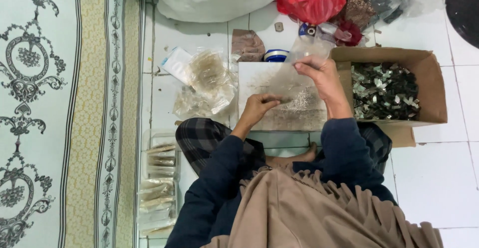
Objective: A person sits on the floor and assembles small metal pieces by picking them from a cardboard box and placing them onto a white template board.
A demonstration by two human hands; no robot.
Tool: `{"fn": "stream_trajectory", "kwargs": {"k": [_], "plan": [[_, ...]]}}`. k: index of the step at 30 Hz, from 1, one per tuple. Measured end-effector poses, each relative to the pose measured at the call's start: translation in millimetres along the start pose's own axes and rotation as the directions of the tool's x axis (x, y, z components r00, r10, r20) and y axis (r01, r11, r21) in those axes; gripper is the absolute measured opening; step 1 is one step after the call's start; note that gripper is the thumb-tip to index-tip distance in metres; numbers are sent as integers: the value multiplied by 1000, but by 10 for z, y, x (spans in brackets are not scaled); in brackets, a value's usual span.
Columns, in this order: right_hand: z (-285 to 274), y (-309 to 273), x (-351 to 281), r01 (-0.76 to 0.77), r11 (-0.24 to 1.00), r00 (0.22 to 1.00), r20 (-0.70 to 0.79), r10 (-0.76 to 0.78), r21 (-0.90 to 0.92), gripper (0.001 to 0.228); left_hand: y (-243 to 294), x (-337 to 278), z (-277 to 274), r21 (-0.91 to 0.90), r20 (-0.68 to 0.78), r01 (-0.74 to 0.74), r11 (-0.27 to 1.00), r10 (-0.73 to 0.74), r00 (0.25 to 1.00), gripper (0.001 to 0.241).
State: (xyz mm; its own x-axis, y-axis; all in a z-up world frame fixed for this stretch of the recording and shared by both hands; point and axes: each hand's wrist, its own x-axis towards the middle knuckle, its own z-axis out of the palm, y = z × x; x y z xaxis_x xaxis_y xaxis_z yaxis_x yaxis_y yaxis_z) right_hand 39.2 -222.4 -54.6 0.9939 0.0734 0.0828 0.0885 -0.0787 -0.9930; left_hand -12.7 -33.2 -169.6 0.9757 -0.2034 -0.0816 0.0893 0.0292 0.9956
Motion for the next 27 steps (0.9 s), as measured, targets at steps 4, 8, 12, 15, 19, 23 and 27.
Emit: {"fn": "stream_trajectory", "kwargs": {"k": [4, 8, 12, 15, 19, 23, 27], "plan": [[-72, 35, 61, 175, 984, 985, 23, -174, -46, 8, -240, 568, -191, 397, -101, -196, 897, 255, 962, 6], [-285, 716, 14, 329, 944, 918, 242, -314, -24, 40, -464, 930, -482, 859, 22, -192, 474, 342, 939, 36], [-122, 1174, -457, 305, 924, 906, 370, -207, -231, 55, -848, 944, -630, 953, 67, -117, 279, 181, 981, 43], [-25, 1415, -834, 540, 712, 825, 448, -343, -449, 32, -1022, 791, -639, 954, 80, -140, 265, 225, 971, 43], [-23, 1905, -1098, 543, 630, 816, 526, -240, -555, 47, -989, 559, -369, 916, 294, -368, 161, 356, 887, 48], [20, 1987, -1248, 581, 509, 805, 542, -242, -635, 46, -1329, 412, -196, 866, 494, -499, -35, 218, 842, 63], [49, 1959, -1384, 577, 477, 811, 535, -237, -663, 49, -1269, 422, -242, 860, 510, -506, -64, 134, 850, 67]]}}
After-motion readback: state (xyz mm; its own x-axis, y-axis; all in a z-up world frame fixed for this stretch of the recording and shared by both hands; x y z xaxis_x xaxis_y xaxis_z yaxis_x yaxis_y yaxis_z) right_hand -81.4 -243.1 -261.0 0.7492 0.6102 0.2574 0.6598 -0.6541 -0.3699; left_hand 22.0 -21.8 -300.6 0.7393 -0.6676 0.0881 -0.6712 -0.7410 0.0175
